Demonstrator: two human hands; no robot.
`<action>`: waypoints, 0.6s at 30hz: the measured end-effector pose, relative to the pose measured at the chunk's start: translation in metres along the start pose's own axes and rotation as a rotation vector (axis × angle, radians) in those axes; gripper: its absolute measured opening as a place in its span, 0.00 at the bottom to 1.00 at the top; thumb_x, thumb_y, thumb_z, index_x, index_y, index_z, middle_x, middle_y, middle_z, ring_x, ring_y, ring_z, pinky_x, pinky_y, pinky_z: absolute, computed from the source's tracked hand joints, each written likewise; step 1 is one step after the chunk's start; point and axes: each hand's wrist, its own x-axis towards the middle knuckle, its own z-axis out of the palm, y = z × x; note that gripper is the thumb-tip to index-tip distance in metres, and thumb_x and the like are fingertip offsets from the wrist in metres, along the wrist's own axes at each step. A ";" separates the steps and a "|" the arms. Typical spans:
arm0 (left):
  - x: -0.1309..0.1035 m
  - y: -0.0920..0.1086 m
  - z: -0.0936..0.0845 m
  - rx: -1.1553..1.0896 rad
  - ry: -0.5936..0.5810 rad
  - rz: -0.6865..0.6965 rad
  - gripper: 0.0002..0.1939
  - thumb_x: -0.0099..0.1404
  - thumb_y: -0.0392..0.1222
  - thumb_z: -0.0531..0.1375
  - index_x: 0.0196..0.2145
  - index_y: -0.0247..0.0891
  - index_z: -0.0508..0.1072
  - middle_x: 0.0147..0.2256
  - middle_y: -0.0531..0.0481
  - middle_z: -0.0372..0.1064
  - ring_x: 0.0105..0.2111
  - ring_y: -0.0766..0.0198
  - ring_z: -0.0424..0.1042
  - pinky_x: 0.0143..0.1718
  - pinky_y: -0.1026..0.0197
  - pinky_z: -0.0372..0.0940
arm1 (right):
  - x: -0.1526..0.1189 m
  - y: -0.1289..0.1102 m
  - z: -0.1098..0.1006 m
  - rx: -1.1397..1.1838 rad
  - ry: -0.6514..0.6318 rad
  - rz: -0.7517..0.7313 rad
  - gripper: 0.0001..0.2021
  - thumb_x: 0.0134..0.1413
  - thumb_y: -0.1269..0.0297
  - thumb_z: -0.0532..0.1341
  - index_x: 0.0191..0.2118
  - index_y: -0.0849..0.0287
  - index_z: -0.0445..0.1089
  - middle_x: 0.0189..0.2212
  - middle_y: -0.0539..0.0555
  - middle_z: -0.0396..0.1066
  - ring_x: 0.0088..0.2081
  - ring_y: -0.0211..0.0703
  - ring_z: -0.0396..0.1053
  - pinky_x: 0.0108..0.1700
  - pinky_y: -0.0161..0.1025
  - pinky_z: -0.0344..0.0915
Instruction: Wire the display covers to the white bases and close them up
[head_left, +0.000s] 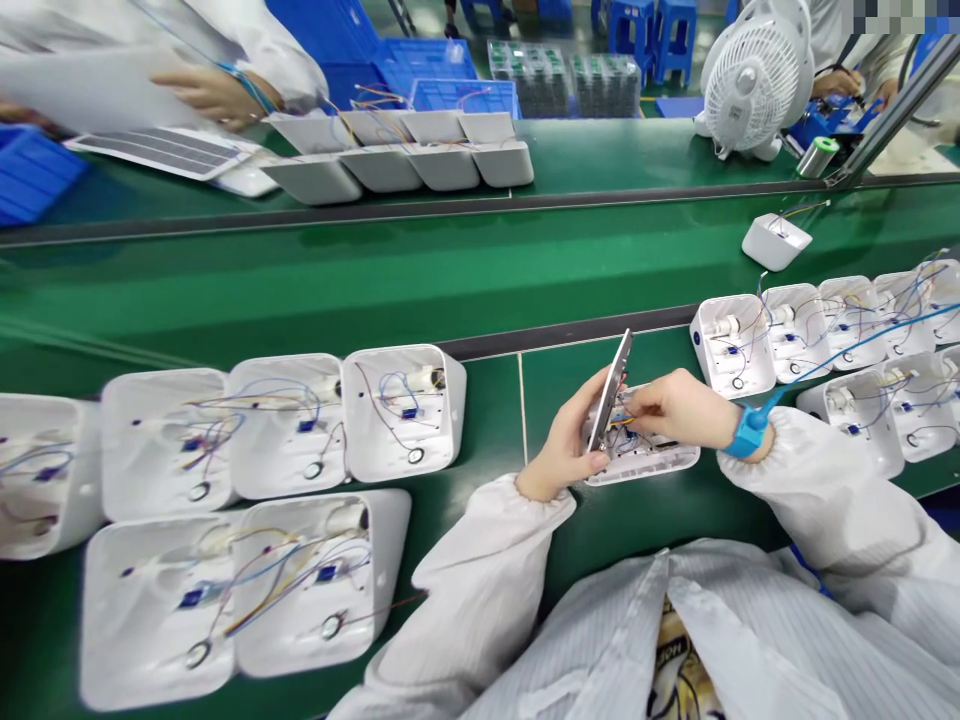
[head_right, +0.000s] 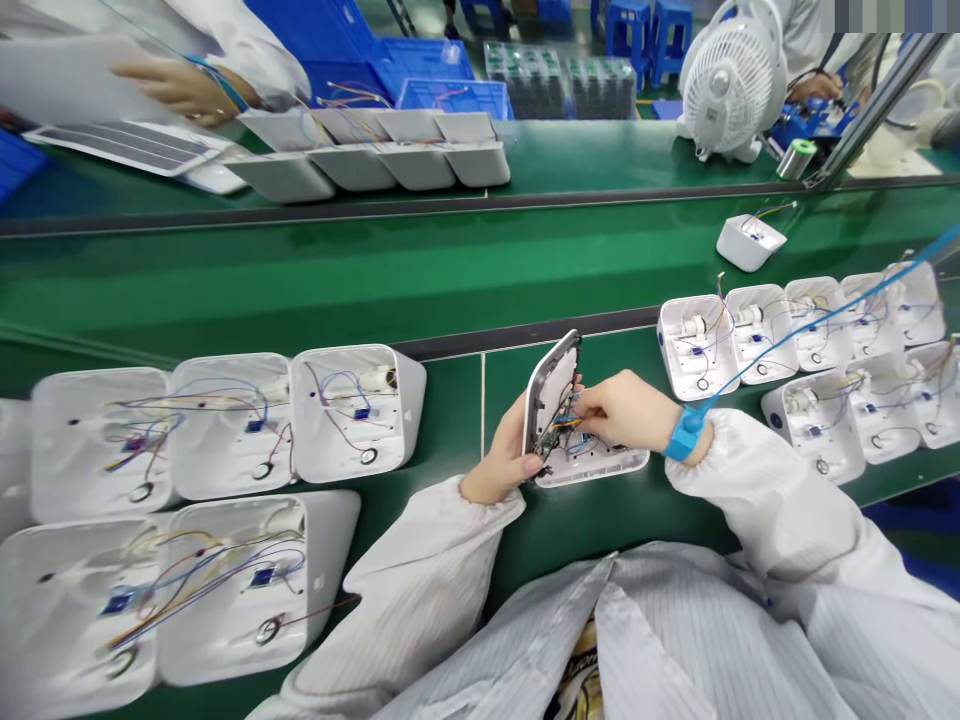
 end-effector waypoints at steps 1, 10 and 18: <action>-0.001 0.000 0.000 0.005 -0.008 0.004 0.49 0.57 0.65 0.65 0.69 0.43 0.56 0.66 0.37 0.56 0.65 0.44 0.60 0.68 0.43 0.52 | 0.001 0.000 0.002 -0.109 -0.002 -0.053 0.04 0.58 0.72 0.64 0.33 0.62 0.77 0.28 0.51 0.75 0.29 0.36 0.68 0.34 0.35 0.58; -0.004 0.002 0.004 0.216 -0.016 0.061 0.44 0.55 0.59 0.68 0.66 0.43 0.60 0.64 0.38 0.58 0.64 0.44 0.60 0.68 0.43 0.51 | -0.002 0.016 0.015 -0.580 0.181 -0.108 0.10 0.65 0.68 0.58 0.44 0.61 0.77 0.54 0.65 0.69 0.59 0.58 0.58 0.51 0.53 0.57; -0.009 0.028 0.013 0.946 -0.214 0.060 0.46 0.55 0.47 0.66 0.68 0.42 0.53 0.66 0.33 0.46 0.65 0.40 0.55 0.62 0.39 0.58 | 0.001 0.020 0.007 -0.289 0.116 0.048 0.13 0.62 0.68 0.60 0.51 0.66 0.73 0.56 0.67 0.68 0.61 0.60 0.60 0.56 0.56 0.62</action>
